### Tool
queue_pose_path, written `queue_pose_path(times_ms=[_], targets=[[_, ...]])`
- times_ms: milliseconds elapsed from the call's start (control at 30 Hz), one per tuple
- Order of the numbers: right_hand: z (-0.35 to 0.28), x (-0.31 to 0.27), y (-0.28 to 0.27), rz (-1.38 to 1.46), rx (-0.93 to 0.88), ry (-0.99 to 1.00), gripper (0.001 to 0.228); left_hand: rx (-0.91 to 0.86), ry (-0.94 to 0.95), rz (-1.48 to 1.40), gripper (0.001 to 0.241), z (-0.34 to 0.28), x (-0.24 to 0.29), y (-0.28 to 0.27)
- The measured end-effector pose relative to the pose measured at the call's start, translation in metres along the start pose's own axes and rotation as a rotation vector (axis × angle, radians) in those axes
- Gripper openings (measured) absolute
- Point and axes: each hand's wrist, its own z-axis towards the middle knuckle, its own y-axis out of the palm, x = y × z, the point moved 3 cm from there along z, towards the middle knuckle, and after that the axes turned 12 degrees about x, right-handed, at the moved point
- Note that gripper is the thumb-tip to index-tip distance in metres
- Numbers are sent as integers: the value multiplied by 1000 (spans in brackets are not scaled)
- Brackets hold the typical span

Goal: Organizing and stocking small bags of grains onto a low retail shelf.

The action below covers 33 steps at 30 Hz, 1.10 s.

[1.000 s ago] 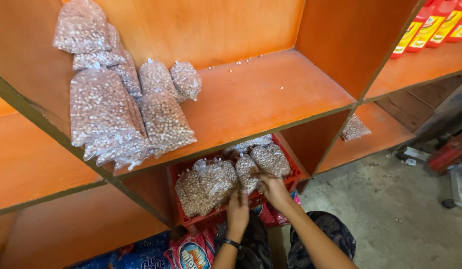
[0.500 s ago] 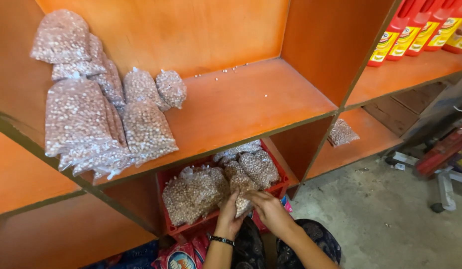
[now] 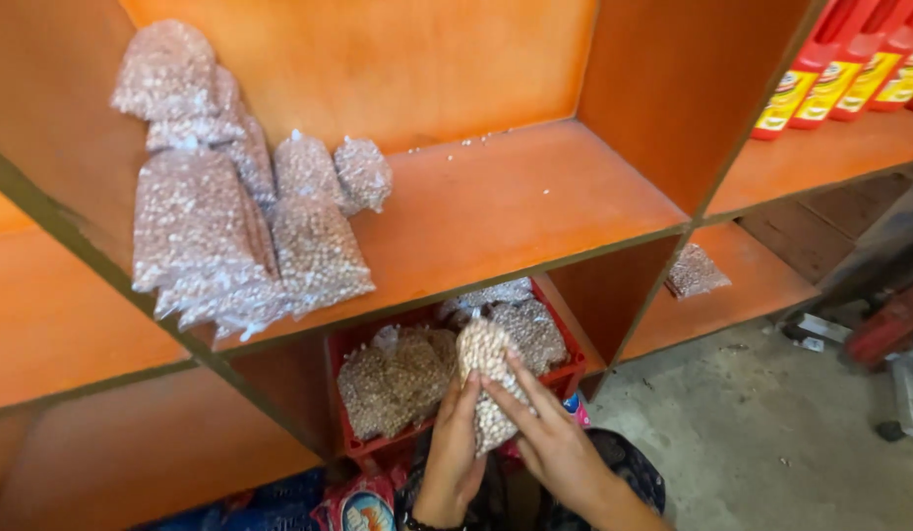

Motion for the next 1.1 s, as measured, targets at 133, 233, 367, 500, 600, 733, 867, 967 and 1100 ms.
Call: queue_pose_path(times_ms=[133,233,367,500,600,733,867,967,1100], targets=[[20,-17,-22,48,144,-143,83,-73,122,68,56,-17,36,21],[38,-23,-28,123,176,-169,81,-68,60,122,58,-27,69,43],[66,-29,-27,51,200,-269,79,-115,145,53,56,-21,95,55],[90,-32,-21,27,246,-311,81,-112,216,12,55,-8,112,58],[105,-31,-14,92,224,-263,85,-126,232,46,55,14,117,52],[126,-25,-3,172,219,-196,83,-147,268,103,58,36,130,50],[147,-26,-2,193,253,-124,74,-188,361,222,64,33,149,51],[156,-23,0,181,247,-95,73,-152,541,509,65,19,153,43],[162,-15,11,79,263,-174,73,-48,1040,1110,68,-18,151,48]])
